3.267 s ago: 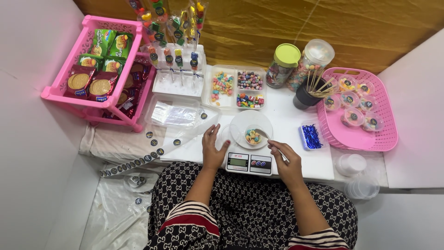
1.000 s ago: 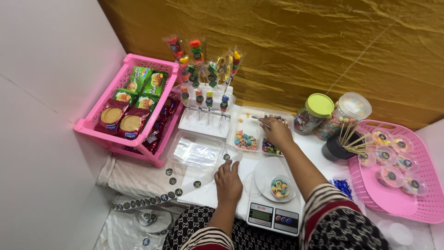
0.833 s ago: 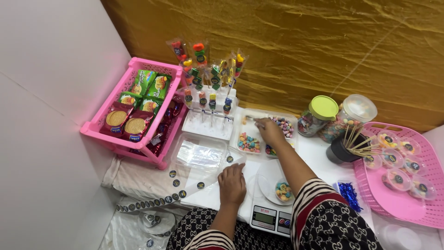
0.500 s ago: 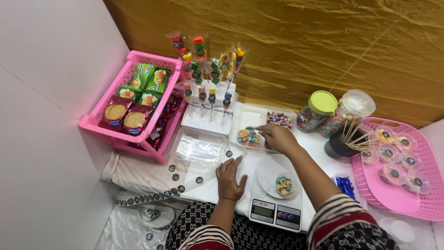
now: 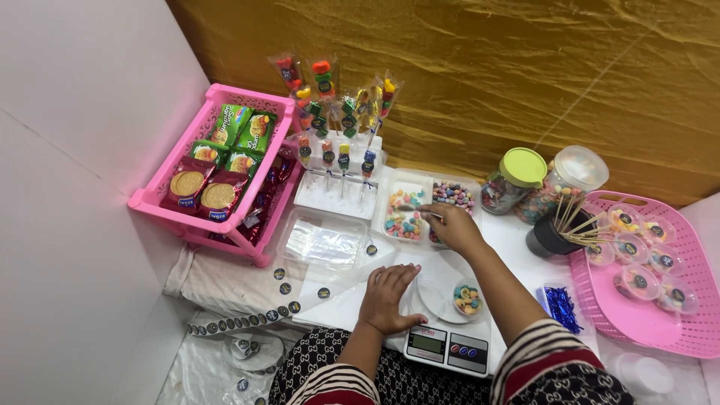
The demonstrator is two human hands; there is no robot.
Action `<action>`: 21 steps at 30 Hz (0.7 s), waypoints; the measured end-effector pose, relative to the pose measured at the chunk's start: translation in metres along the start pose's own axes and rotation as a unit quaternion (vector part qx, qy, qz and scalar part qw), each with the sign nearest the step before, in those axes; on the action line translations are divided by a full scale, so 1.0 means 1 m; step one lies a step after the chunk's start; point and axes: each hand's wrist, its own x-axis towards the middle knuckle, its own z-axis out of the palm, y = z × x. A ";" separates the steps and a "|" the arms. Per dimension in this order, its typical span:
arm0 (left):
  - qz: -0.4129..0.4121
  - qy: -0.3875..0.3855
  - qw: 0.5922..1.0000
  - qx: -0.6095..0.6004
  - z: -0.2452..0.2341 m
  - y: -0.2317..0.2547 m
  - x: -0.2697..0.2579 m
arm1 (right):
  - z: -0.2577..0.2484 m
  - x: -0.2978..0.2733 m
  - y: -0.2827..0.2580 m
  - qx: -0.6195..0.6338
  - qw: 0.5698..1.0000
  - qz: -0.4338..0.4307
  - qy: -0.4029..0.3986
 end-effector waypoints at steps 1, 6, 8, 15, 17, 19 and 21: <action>-0.001 0.000 1.000 0.000 -0.001 0.001 0.000 | -0.002 -0.004 -0.007 0.000 1.000 0.000 -0.001; 0.063 0.008 0.998 0.008 -0.011 0.011 0.007 | 0.016 -0.005 0.014 -0.033 0.998 -0.039 -0.040; 0.063 0.013 0.998 0.009 -0.010 0.012 0.007 | 0.021 -0.003 0.019 -0.027 0.999 -0.037 -0.029; 0.062 0.031 0.998 -0.006 -0.004 0.008 0.006 | 0.011 0.003 0.000 0.075 0.996 0.040 0.030; 0.064 0.037 0.997 -0.005 -0.001 0.005 0.006 | 0.014 0.006 -0.002 0.050 0.998 0.039 -0.017; 0.068 0.044 0.997 -0.004 0.003 0.002 0.005 | 0.017 0.006 -0.002 0.025 0.997 0.036 -0.061; 0.070 0.060 0.995 0.026 0.009 -0.002 0.004 | 0.018 0.006 -0.002 0.017 0.999 0.042 -0.012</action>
